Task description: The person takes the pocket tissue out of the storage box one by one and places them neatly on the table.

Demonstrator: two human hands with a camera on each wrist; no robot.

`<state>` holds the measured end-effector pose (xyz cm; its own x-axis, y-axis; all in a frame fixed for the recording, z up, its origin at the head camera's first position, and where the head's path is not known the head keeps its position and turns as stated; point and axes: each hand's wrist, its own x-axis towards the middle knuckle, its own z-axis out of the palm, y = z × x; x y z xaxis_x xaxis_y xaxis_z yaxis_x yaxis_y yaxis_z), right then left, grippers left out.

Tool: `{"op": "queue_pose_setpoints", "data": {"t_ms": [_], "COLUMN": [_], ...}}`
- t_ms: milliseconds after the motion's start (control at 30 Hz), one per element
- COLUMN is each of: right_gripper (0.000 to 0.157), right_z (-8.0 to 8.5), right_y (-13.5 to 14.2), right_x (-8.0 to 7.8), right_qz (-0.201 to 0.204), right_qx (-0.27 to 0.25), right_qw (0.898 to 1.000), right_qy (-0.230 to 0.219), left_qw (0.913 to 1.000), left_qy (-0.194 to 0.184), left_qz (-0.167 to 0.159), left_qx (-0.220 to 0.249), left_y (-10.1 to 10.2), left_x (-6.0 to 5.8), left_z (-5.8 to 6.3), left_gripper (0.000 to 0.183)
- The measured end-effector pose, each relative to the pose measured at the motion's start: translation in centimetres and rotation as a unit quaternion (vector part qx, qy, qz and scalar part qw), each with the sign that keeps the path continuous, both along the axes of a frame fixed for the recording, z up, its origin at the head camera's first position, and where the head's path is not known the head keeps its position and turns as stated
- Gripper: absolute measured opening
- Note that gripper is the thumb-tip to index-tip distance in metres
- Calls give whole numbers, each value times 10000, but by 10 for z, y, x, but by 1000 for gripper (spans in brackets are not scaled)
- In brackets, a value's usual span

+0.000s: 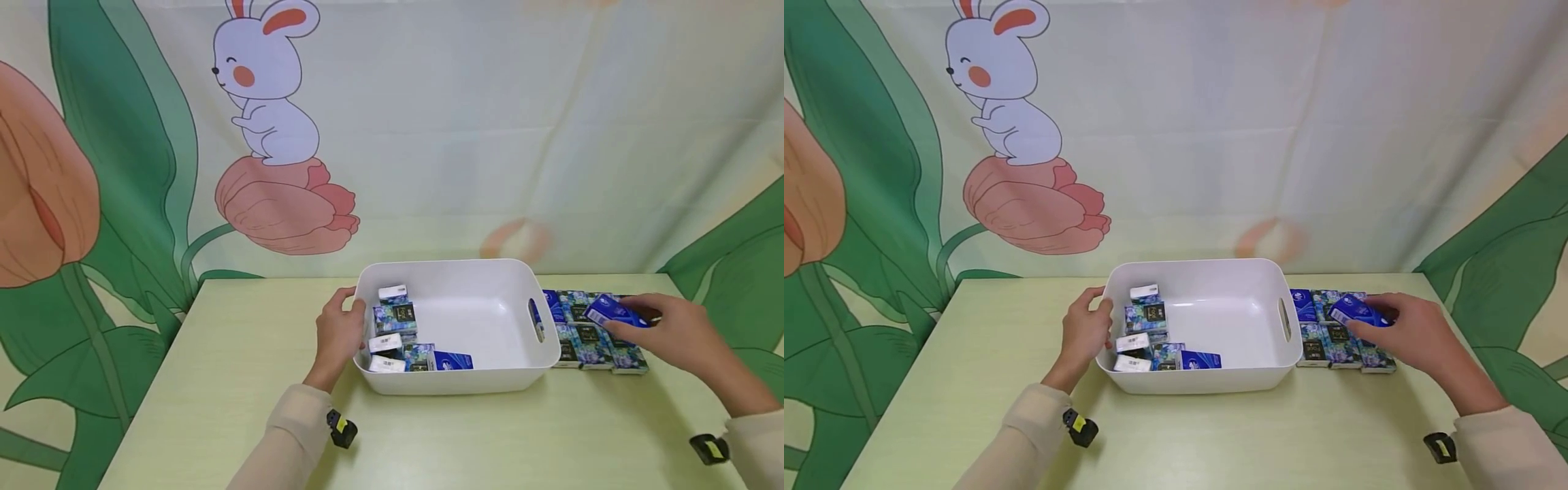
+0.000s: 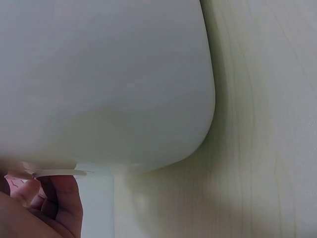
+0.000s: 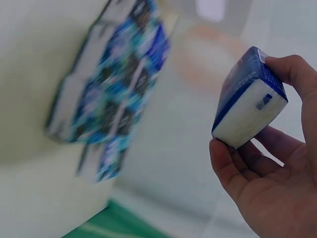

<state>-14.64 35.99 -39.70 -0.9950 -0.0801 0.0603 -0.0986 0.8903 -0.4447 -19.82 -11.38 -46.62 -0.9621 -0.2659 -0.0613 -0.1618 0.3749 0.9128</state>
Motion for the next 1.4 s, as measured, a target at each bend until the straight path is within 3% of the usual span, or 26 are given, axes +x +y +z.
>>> {"op": "queue_pose_setpoints", "data": {"t_ms": [200,433,567,700,833,1000,1167,1400], "right_gripper": [80,91,93,95,92,83,71,62], "right_z": [-31,-74,-94,-101,-99,-86,-53,-11], "right_y": [38,74,79,73,66,52,18,-42], "right_x": [1,9,11,11,12,13,8,1], "right_qz": [-872,-1710,-2119,-2356,-2299,-1868,-1100,-180], "right_qx": [217,615,461,246,236,256,-172,-565], "right_qw": [9958,9810,9725,9675,9698,9818,9933,9952], "right_qy": [-188,-675,-843,-880,-786,-211,322,775], "left_qw": [10000,10000,10000,9999,9999,9999,10000,9999], "left_qy": [-10,78,79,92,120,105,76,86], "left_qz": [-10,-31,-28,-2,28,-2,28,12], "left_qx": [34,29,49,70,71,45,37,72], "left_y": [0,2,3,2,1,0,-1,1], "left_x": [1,0,0,0,1,1,1,1], "left_z": [0,1,2,2,1,0,-1,-1], "left_gripper": [36,36,36,35,35,35,35,36]}}
